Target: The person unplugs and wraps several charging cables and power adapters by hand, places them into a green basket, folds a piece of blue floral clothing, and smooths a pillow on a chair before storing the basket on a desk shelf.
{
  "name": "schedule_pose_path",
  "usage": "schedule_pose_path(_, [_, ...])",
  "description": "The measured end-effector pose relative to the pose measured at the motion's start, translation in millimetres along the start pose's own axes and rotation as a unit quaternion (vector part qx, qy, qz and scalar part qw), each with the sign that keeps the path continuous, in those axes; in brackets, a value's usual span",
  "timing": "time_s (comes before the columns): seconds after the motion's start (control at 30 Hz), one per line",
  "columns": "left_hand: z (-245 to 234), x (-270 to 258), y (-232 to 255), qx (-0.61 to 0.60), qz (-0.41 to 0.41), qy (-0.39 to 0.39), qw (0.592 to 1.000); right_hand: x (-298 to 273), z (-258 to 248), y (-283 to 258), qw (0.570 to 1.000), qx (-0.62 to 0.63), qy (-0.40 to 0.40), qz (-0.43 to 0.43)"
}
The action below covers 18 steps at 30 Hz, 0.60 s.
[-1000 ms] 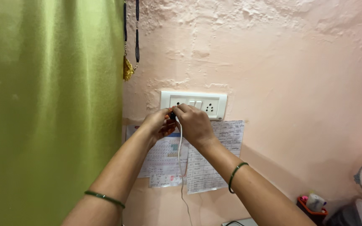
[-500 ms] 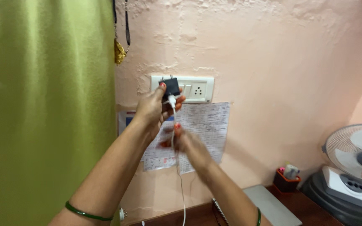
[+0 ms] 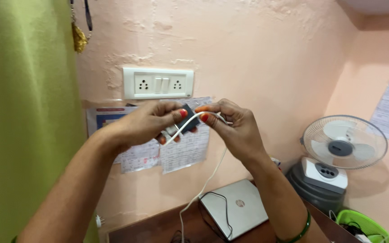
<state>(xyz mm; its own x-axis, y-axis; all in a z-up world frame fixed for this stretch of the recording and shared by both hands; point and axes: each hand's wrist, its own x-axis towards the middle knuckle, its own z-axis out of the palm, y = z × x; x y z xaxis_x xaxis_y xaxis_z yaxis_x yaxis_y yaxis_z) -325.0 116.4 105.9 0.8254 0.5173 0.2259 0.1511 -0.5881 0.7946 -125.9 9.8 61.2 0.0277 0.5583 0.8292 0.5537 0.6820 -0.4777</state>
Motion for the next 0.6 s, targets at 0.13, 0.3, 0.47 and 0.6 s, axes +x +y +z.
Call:
schedule_pose_path(0.13, [25.2, -7.4, 18.5, -0.073, 0.002, -0.046, 0.996, -12.6, -24.6, -10.8, 0.981, 0.097, 0.015, 0.168])
schedule_pose_path(0.3, [56.7, -1.3, 36.9, -0.137, 0.035, -0.097, 0.985, -28.4, -64.6, -16.1, 0.940, 0.257, 0.039, 0.221])
schedule_pose_path(0.47, [110.7, 24.5, 60.1, -0.271, 0.100, -0.096, 0.953, -47.4, -109.5, -24.4, 0.933, 0.281, 0.044, 0.221])
schedule_pose_path(0.6, [147.6, 40.0, 86.5, -0.357, 0.135, 0.040, 0.924, -80.5, -112.9, -43.9, 0.932, 0.174, 0.049, 0.314])
